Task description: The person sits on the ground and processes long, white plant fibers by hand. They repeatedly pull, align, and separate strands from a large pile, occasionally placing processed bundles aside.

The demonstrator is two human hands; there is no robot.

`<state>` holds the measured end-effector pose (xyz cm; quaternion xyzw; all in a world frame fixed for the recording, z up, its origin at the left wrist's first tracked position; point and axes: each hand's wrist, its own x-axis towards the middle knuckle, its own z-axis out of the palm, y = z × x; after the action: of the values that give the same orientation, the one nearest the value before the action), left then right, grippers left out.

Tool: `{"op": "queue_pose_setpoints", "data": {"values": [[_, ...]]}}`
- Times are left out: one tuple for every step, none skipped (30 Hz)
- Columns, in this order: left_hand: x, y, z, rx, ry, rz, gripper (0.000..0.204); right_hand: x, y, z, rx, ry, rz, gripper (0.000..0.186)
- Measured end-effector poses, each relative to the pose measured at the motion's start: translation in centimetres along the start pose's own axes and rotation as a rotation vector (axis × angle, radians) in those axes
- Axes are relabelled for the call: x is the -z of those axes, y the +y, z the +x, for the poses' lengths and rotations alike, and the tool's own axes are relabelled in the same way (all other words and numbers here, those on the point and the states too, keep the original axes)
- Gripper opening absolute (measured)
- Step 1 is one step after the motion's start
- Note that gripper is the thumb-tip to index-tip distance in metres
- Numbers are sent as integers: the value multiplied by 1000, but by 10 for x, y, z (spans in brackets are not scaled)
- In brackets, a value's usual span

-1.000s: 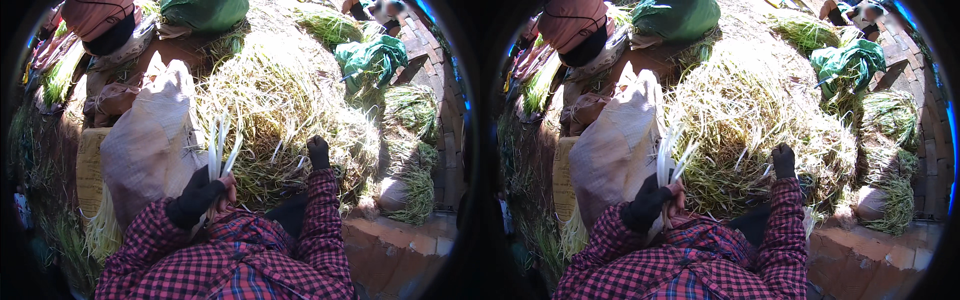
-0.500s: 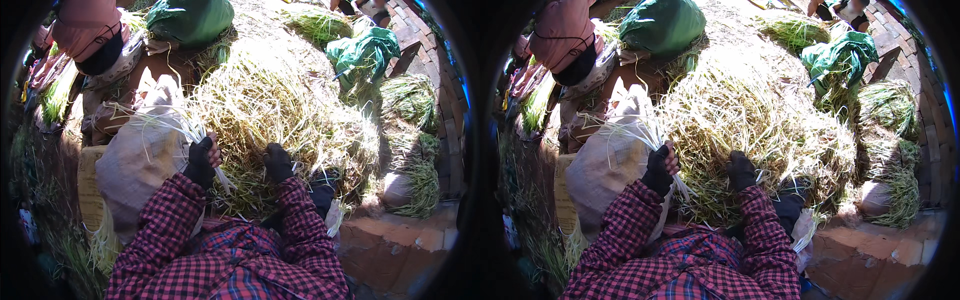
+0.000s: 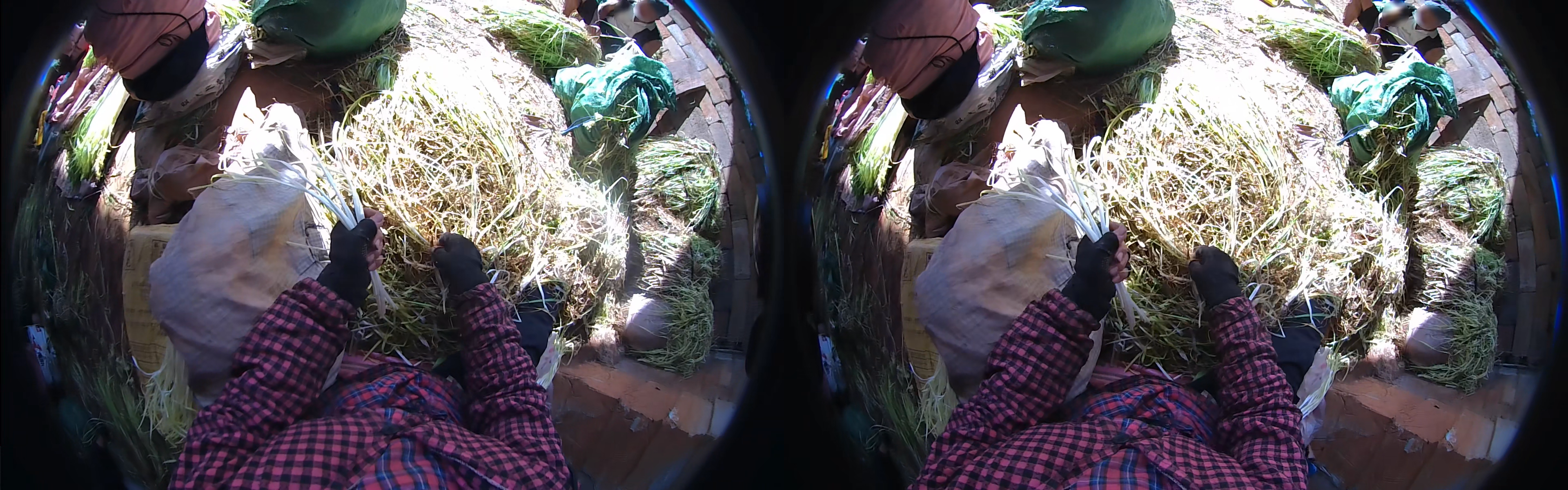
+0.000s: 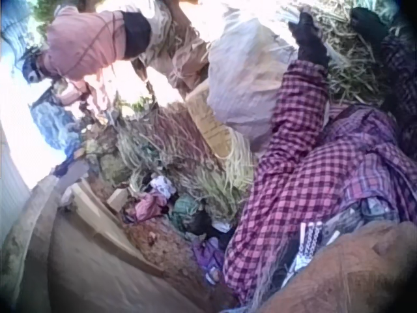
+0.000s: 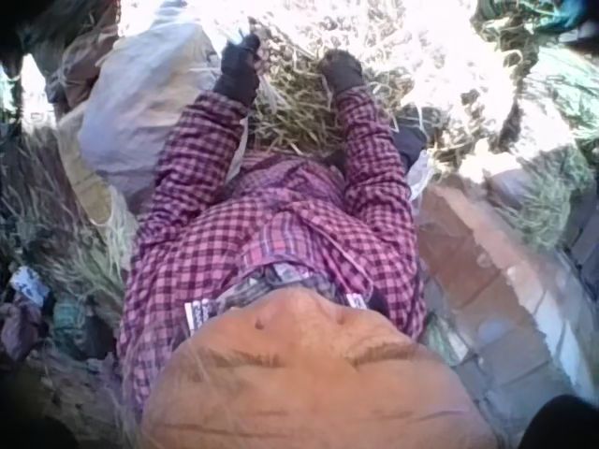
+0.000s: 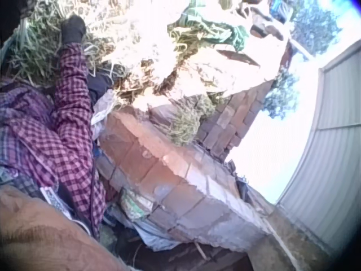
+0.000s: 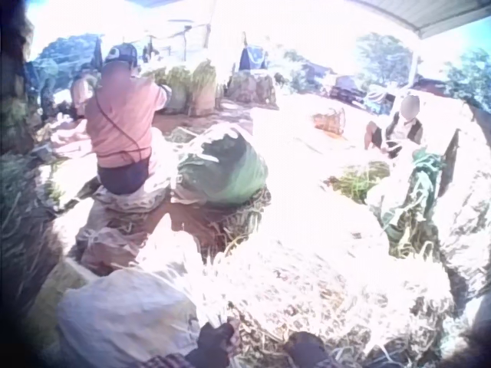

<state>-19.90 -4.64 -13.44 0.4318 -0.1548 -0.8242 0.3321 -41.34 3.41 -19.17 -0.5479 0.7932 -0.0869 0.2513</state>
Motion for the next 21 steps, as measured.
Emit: {"op": "queue_pose_setpoints", "data": {"values": [[2,-3,0,9,-9,42,13,3,0,-7,41,83,98,26],[0,-5,0,17,30,109,15,12,-7,-15,-11,49,247,24],[3,-7,-2,22,12,129,23,22,-23,-25,-11,39,296,22],[2,-12,-2,38,16,156,26,35,-40,-37,-16,35,337,21],[-1,-16,-3,51,24,185,30,42,-53,-46,-18,29,382,19],[-6,-18,-6,57,13,220,31,44,-59,-52,5,-5,441,17],[0,-32,0,-32,29,295,29,44,-63,-57,28,15,493,17],[-1,-34,1,-37,18,274,29,43,-66,-61,50,35,546,16],[-2,-34,1,-31,20,262,29,44,-69,-65,72,54,600,16],[-3,-34,0,-26,23,249,29,46,-72,-67,42,15,649,13],[-4,-32,-2,-9,38,248,29,44,-71,-69,71,8,676,12],[-4,-30,-4,7,54,247,30,40,-69,-69,100,0,702,12],[-3,-30,-4,-45,36,250,31,35,-66,-68,130,-8,729,11],[-1,-30,-5,-99,15,251,32,32,-62,-66,23,-24,808,10],[0,-31,-4,-150,-9,250,33,28,-52,-62,-87,-37,884,10],[2,-32,-6,-154,15,280,37,24,-41,-58,-197,-51,959,9],[-2,-35,-7,-181,0,283,38,16,-16,-54,-144,18,759,9],[-9,-41,-6,-204,-23,287,39,9,16,-51,-97,90,556,10],[-13,-44,-5,-229,-42,292,40,6,34,-48,-50,156,354,11],[-10,-45,-7,-201,-57,374,40,14,28,-49,-81,69,261,17],[-6,-48,-4,-202,-47,391,39,17,10,-50,-54,45,483,17]]}}
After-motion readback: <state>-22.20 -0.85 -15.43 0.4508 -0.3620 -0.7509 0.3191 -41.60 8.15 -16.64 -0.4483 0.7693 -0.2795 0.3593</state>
